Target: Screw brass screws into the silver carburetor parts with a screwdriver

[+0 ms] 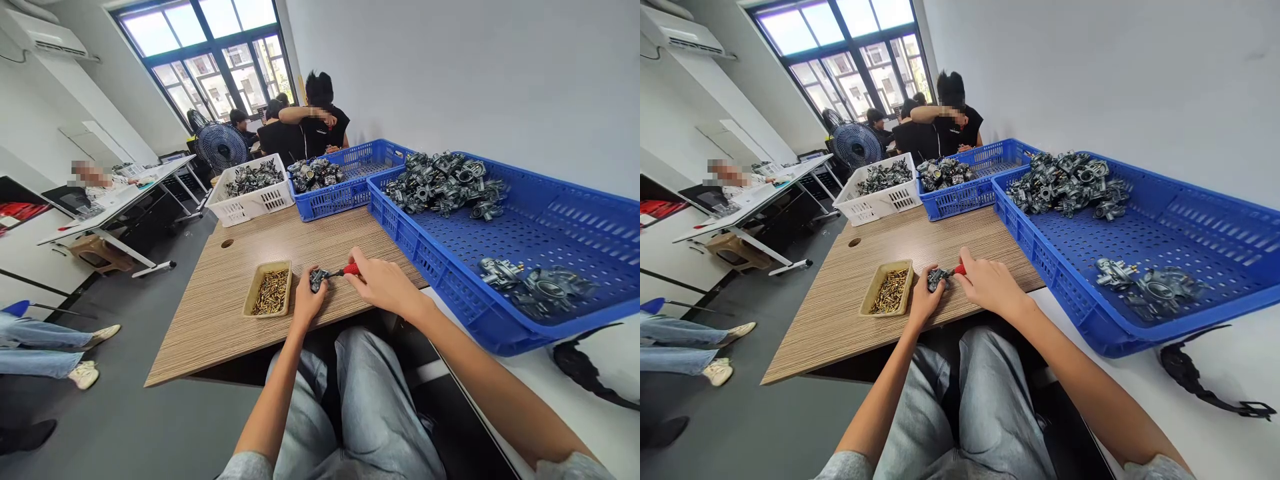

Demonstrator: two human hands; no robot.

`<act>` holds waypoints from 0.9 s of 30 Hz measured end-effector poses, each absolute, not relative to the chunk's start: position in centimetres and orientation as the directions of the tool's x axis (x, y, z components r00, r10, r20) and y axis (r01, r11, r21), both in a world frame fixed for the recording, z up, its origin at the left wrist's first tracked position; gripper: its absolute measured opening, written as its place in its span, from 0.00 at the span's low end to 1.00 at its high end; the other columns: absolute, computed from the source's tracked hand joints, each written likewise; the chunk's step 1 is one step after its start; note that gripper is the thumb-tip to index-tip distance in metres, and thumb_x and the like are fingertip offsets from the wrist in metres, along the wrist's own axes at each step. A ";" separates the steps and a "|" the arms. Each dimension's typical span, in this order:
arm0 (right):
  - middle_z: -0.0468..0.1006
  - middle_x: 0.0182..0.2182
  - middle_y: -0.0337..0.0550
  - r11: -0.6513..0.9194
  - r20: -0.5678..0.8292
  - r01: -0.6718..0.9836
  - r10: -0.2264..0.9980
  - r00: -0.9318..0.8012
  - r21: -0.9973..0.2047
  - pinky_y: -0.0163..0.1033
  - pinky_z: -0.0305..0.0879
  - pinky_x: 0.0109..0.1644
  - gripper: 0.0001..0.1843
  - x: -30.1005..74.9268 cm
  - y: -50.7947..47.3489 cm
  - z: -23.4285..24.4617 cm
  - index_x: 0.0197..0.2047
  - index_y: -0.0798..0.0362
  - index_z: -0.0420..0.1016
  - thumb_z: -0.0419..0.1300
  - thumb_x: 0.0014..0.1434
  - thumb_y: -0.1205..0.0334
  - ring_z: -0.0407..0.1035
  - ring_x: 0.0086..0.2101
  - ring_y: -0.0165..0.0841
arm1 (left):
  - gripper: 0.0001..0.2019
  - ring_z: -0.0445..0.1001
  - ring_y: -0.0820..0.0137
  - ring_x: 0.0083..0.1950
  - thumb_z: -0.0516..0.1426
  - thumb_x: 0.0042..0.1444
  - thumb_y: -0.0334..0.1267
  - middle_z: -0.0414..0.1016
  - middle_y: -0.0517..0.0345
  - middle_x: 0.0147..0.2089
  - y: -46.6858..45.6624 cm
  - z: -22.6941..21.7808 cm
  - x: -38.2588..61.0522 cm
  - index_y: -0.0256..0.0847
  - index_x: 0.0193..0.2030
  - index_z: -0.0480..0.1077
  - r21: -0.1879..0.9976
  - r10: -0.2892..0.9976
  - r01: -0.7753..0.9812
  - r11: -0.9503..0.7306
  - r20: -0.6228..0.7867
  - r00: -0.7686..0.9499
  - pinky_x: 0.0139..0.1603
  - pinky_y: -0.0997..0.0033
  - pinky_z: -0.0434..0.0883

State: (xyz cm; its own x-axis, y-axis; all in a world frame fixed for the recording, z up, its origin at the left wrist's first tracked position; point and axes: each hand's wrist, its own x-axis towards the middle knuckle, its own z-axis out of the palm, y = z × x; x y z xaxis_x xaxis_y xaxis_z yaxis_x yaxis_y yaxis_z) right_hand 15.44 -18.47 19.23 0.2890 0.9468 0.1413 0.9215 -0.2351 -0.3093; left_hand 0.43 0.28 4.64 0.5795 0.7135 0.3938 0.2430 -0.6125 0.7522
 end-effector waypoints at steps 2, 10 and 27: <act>0.85 0.47 0.46 -0.192 0.144 0.918 0.956 0.254 -0.348 0.39 0.61 0.42 0.13 15.4 -18.7 19.3 0.60 0.49 0.61 0.53 0.76 0.58 0.81 0.47 0.44 | 0.21 0.78 0.62 0.59 0.60 0.66 0.39 0.79 0.50 0.60 0.3 4.7 0.4 0.44 0.64 0.68 0.755 0.714 0.242 -0.610 0.391 0.581 0.65 0.59 0.72; 0.86 0.40 0.52 -0.343 0.143 0.925 0.920 0.366 -0.166 0.42 0.61 0.38 0.18 14.9 -18.0 19.0 0.59 0.54 0.63 0.49 0.79 0.49 0.82 0.42 0.50 | 0.21 0.78 0.61 0.59 0.60 0.65 0.39 0.79 0.49 0.60 0.4 4.5 0.5 0.44 0.64 0.68 0.749 0.713 0.245 -0.616 0.398 0.578 0.65 0.58 0.72; 0.86 0.42 0.51 -0.322 0.123 0.924 0.929 0.350 -0.205 0.41 0.61 0.39 0.14 15.1 -18.3 19.3 0.59 0.53 0.61 0.51 0.78 0.53 0.83 0.44 0.49 | 0.21 0.78 0.60 0.59 0.60 0.64 0.39 0.79 0.49 0.59 0.2 4.8 0.5 0.44 0.64 0.69 0.755 0.716 0.239 -0.610 0.397 0.574 0.65 0.57 0.72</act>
State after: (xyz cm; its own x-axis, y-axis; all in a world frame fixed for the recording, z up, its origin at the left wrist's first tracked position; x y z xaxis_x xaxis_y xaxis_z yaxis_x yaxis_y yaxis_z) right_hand 15.12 -18.27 19.27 0.3503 0.9286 0.1228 0.9244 -0.3217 -0.2048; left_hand 0.50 0.21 4.76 0.5740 0.7160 0.3972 0.2388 -0.6104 0.7552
